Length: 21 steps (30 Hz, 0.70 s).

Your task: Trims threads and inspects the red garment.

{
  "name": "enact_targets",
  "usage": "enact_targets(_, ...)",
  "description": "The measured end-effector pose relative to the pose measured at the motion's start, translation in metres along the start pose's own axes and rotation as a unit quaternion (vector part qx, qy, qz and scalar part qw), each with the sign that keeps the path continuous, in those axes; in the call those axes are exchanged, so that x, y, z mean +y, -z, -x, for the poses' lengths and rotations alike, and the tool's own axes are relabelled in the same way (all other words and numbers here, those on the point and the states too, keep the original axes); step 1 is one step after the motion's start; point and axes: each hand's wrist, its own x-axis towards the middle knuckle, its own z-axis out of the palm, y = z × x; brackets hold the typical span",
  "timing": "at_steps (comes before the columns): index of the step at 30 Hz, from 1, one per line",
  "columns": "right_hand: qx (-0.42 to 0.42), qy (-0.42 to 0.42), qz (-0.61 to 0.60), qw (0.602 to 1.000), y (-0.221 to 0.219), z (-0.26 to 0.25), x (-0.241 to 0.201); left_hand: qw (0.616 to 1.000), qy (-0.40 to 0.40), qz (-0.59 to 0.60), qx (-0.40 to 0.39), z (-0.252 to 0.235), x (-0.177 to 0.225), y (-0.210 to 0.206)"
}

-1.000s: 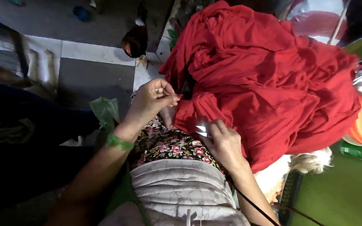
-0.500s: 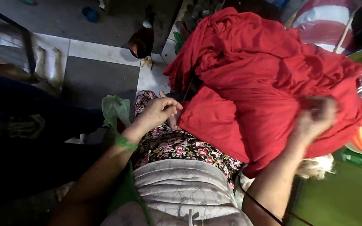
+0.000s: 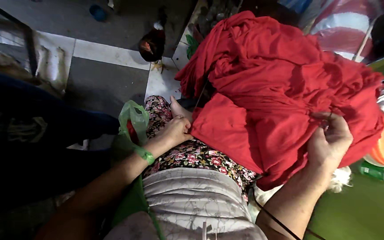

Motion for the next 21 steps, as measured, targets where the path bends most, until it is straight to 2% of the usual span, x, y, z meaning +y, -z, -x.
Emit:
enact_targets(4, -0.043, 0.028, 0.087, 0.995, 0.017, 0.007, -0.017, 0.999, -0.022, 0.024, 0.027, -0.003, 0.002, -0.004)
enact_targets(7, 0.022, 0.096, 0.117, 0.988, 0.022, 0.019, -0.043, 0.996, -0.045, 0.032, 0.071, 0.0, 0.004, -0.003)
enact_targets(9, 0.049, 0.167, 0.07, 0.982, 0.009, 0.033, -0.065, 0.995, -0.055, 0.032, 0.077, 0.0, 0.004, -0.004)
enact_targets(11, -0.05, 0.204, -0.002, 0.978, -0.021, 0.052, -0.085, 0.993, -0.066, 0.036, 0.087, 0.0, 0.009, -0.004)
enact_targets(13, -0.192, 0.193, -0.037, 0.961, -0.065, 0.068, -0.09, 0.989, -0.083, 0.057, 0.111, 0.001, 0.016, -0.002)
enact_targets(15, -0.277, 0.168, -0.038, 0.945, -0.101, 0.079, -0.085, 0.982, -0.11, 0.063, 0.137, 0.002, 0.019, 0.001)
enact_targets(18, -0.284, 0.143, -0.049, 0.947, -0.118, 0.085, -0.076, 0.97, -0.159, 0.046, 0.179, 0.002, 0.021, 0.0)
enact_targets(21, -0.208, 0.167, -0.067, 0.962, -0.11, 0.082, -0.068, 0.966, -0.186, 0.03, 0.18, -0.007, 0.026, -0.007)
